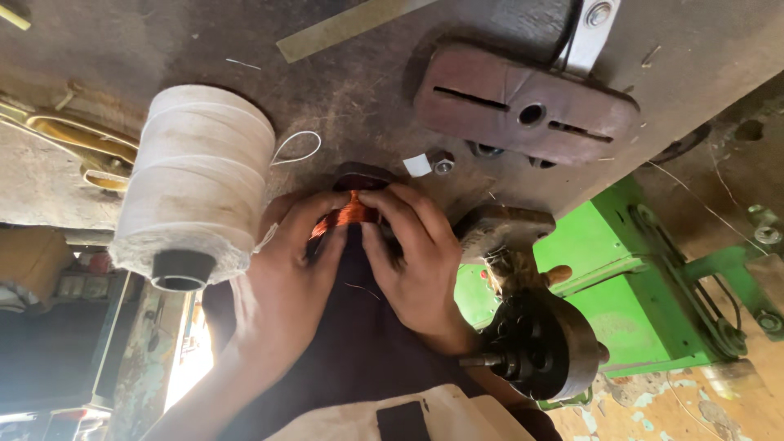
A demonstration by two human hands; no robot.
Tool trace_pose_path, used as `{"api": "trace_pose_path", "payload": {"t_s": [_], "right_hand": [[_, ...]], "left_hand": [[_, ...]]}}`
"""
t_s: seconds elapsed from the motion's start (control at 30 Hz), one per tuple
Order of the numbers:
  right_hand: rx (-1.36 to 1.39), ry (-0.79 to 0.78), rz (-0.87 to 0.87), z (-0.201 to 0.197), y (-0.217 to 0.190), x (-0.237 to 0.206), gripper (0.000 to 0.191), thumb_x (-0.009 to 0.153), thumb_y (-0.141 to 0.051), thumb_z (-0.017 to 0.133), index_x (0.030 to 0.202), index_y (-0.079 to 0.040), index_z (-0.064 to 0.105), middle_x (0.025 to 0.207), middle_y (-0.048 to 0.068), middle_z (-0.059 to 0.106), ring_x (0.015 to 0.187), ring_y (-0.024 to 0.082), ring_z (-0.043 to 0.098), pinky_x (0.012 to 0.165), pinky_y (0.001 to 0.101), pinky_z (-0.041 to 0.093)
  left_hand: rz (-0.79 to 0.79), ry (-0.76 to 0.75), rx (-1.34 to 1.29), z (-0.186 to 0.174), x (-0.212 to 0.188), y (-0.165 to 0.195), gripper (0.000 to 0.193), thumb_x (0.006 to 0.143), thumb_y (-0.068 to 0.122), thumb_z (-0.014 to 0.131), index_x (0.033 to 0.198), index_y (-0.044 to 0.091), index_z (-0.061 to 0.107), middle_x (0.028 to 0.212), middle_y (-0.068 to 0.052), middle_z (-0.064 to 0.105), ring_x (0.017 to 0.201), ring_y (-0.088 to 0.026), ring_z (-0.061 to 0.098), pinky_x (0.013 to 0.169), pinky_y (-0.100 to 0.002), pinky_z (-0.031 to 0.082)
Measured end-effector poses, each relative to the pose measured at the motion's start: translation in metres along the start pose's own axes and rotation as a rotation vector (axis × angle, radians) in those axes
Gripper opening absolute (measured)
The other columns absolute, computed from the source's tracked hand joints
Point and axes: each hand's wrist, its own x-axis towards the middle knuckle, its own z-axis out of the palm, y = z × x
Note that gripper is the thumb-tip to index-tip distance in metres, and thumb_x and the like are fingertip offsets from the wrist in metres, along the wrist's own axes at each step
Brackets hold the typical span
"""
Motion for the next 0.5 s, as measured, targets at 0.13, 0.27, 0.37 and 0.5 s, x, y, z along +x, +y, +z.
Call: {"api": "trace_pose_path", "payload": {"t_s": [0.13,0.27,0.37,0.5], "right_hand": [[-0.013,0.010,-0.019,0.0009,0.0002,-0.0012,0.037,0.091,0.001,0.078,0.125,-0.006,0.066,0.123,0.011,0.064,0.105,0.025,0.070,0.090,0.0327,0.059],[-0.058,0.023,-0.005,0.0007,-0.0014,-0.0045,0.040,0.092,0.000,0.079,0.129,-0.004,0.065,0.123,0.014,0.063,0.103,0.026,0.070,0.089,0.0336,0.058],[-0.130,0.032,-0.022,-0.0015,-0.0029,-0.0084,0.040,0.092,0.000,0.079,0.129,-0.004,0.065,0.126,0.014,0.062,0.115,0.030,0.069,0.096,0.0345,0.059],[0.062,0.039,0.095,-0.0003,0.0005,-0.0091,0.036,0.092,0.002,0.078,0.125,-0.003,0.065,0.125,0.012,0.066,0.109,0.023,0.073,0.090,0.0290,0.063]], "left_hand": [[-0.017,-0.005,0.046,-0.0001,0.0001,0.0039,0.028,0.091,0.007,0.076,0.117,0.012,0.071,0.108,-0.009,0.071,0.089,-0.027,0.072,0.071,-0.038,0.055],[0.187,0.053,0.168,0.0004,-0.0011,0.0068,0.035,0.087,0.003,0.073,0.122,0.006,0.067,0.117,-0.014,0.067,0.099,-0.034,0.070,0.081,-0.042,0.057],[0.299,0.040,0.292,-0.0007,-0.0023,0.0075,0.042,0.090,0.002,0.070,0.132,0.005,0.066,0.126,-0.015,0.065,0.102,-0.033,0.069,0.081,-0.040,0.057],[0.330,-0.041,0.400,-0.0013,-0.0016,0.0078,0.043,0.093,0.003,0.071,0.136,0.007,0.068,0.124,-0.013,0.066,0.096,-0.029,0.069,0.073,-0.039,0.056]]}}
